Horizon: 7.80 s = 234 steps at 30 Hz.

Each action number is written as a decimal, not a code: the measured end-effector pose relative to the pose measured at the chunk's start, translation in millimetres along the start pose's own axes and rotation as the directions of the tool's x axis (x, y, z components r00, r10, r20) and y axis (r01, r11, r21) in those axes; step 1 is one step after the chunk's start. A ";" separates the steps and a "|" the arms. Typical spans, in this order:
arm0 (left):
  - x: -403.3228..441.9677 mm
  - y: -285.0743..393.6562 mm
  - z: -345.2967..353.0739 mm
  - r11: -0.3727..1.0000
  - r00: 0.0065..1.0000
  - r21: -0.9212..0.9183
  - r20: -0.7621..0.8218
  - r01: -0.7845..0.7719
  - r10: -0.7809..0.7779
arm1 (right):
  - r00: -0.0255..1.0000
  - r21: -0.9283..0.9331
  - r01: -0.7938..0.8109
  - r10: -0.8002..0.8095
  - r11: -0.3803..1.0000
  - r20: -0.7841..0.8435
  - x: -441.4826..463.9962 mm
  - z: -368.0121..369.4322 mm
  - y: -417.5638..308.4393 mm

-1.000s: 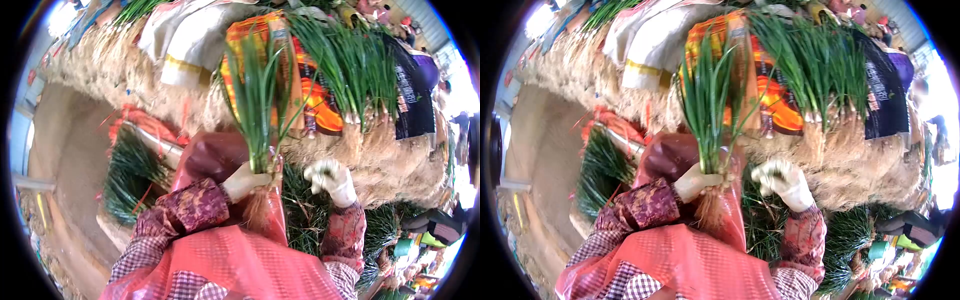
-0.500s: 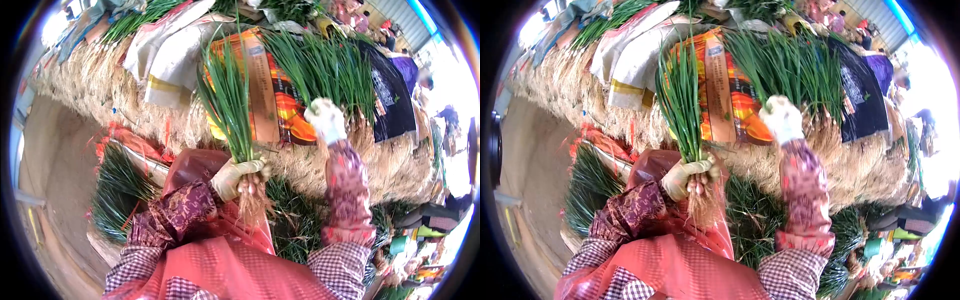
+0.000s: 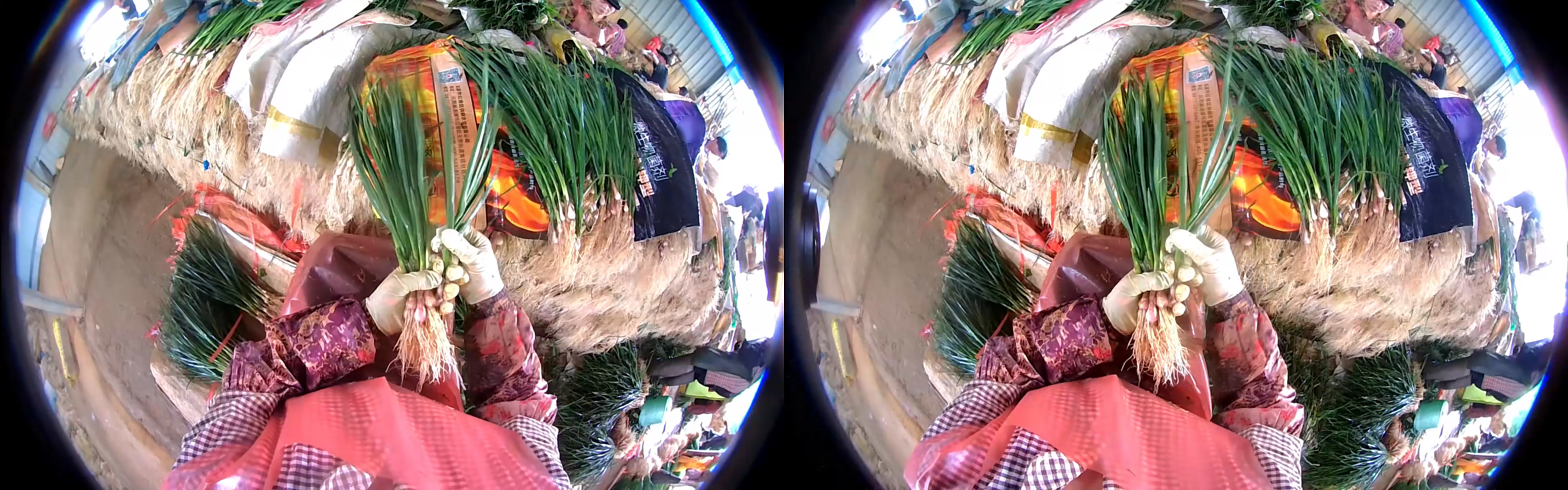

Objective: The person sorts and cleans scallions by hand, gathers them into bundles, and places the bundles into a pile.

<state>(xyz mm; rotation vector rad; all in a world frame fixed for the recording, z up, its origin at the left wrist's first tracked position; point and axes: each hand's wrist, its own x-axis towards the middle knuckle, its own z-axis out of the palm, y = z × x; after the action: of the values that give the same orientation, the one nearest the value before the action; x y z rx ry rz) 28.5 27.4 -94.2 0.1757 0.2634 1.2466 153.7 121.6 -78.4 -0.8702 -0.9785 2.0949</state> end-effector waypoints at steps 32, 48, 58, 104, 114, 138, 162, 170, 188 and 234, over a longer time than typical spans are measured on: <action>23.8 3.8 4.2 0.860 0.976 0.510 -0.199 0.029 0.085 | 0.948 -0.681 0.149 -0.299 0.717 -0.108 -17.9 -19.4 -67.7; 8.6 10.3 23.0 0.810 0.951 0.573 -0.300 0.122 0.069 | 0.964 -0.911 -0.162 0.259 0.379 -0.064 -58.4 -6.8 -56.8; 4.7 6.1 20.5 0.909 0.976 0.415 -0.205 0.021 0.071 | 0.994 -0.952 0.027 0.089 0.306 0.057 -60.1 -73.9 -78.6; -7.6 38.8 -26.5 0.923 0.953 0.380 -0.299 0.064 0.057 | 0.941 -0.647 -0.031 0.241 0.762 0.238 -15.7 -17.5 -8.0; -31.5 51.3 -20.1 0.985 0.996 0.167 -0.065 -0.043 0.055 | 0.998 -0.699 0.046 -0.066 0.714 -0.002 -38.0 -34.0 -23.6; -34.7 63.9 -11.2 0.979 0.996 0.201 -0.081 0.037 -0.021 | 0.982 -0.981 0.128 0.124 0.145 0.146 -47.1 -78.6 1.8; 14.8 5.9 39.1 0.845 0.951 0.497 -0.305 0.198 -0.044 | 0.976 -0.754 0.114 -0.215 0.647 -0.036 -34.8 -19.8 -34.2; -1.6 18.5 0.7 0.962 0.995 0.259 -0.063 0.086 -0.071 | 0.978 -0.987 0.154 -0.149 0.035 0.147 -67.2 -66.0 -41.3; -12.3 17.6 -10.5 0.998 0.999 0.061 0.030 -0.020 0.018 | 0.983 -0.966 -0.043 0.181 0.256 0.004 -65.9 -59.3 -52.9; -48.0 86.1 -7.0 0.823 0.973 0.555 -0.229 0.125 0.007 | 0.962 -0.385 0.093 0.018 0.918 0.274 -59.2 13.0 -14.9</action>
<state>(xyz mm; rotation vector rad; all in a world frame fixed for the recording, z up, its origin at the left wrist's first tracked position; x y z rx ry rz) -66.0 8.5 -72.5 0.5402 0.8342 1.0947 181.0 78.2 -42.7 -0.7527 -1.5947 2.0516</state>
